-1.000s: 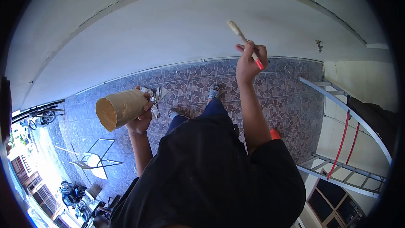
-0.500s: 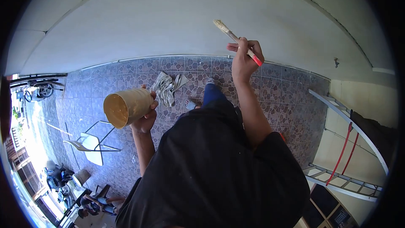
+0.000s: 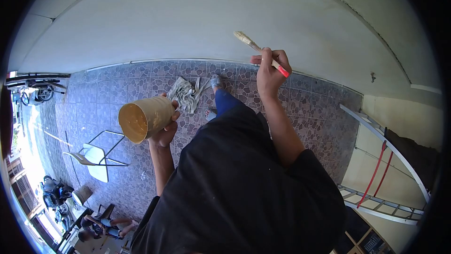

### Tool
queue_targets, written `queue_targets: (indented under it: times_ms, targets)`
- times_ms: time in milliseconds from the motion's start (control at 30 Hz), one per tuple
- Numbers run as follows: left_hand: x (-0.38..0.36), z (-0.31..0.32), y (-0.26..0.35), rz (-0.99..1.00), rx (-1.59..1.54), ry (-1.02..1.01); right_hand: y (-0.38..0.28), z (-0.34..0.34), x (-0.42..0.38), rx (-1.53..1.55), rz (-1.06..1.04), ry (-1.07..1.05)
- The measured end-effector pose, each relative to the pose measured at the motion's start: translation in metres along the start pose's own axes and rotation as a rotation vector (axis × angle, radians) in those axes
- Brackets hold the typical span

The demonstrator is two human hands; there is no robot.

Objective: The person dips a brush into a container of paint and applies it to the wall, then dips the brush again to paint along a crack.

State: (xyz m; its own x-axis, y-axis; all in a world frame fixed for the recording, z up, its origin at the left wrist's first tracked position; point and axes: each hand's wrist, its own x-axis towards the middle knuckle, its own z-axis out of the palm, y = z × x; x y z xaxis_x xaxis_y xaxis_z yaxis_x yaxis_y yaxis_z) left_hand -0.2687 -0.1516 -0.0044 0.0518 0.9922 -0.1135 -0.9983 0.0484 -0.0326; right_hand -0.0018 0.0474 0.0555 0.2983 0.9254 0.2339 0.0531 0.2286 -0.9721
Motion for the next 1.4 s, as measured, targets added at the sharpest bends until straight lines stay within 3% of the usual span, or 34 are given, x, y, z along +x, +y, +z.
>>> queue_targets:
  times_ms: [900,1167,1400]
  targets:
    - [-0.005,-0.008,0.005,-0.12,0.089,0.026,-0.005,-0.006,-0.015,-0.031,0.02,0.076]
    - [0.012,-0.012,0.009,-0.188,0.068,0.025,-0.011,-0.016,-0.016,-0.039,-0.06,0.143]
    - [-0.009,-0.009,0.008,-0.145,0.061,0.057,-0.021,0.025,-0.01,0.097,-0.07,0.052]
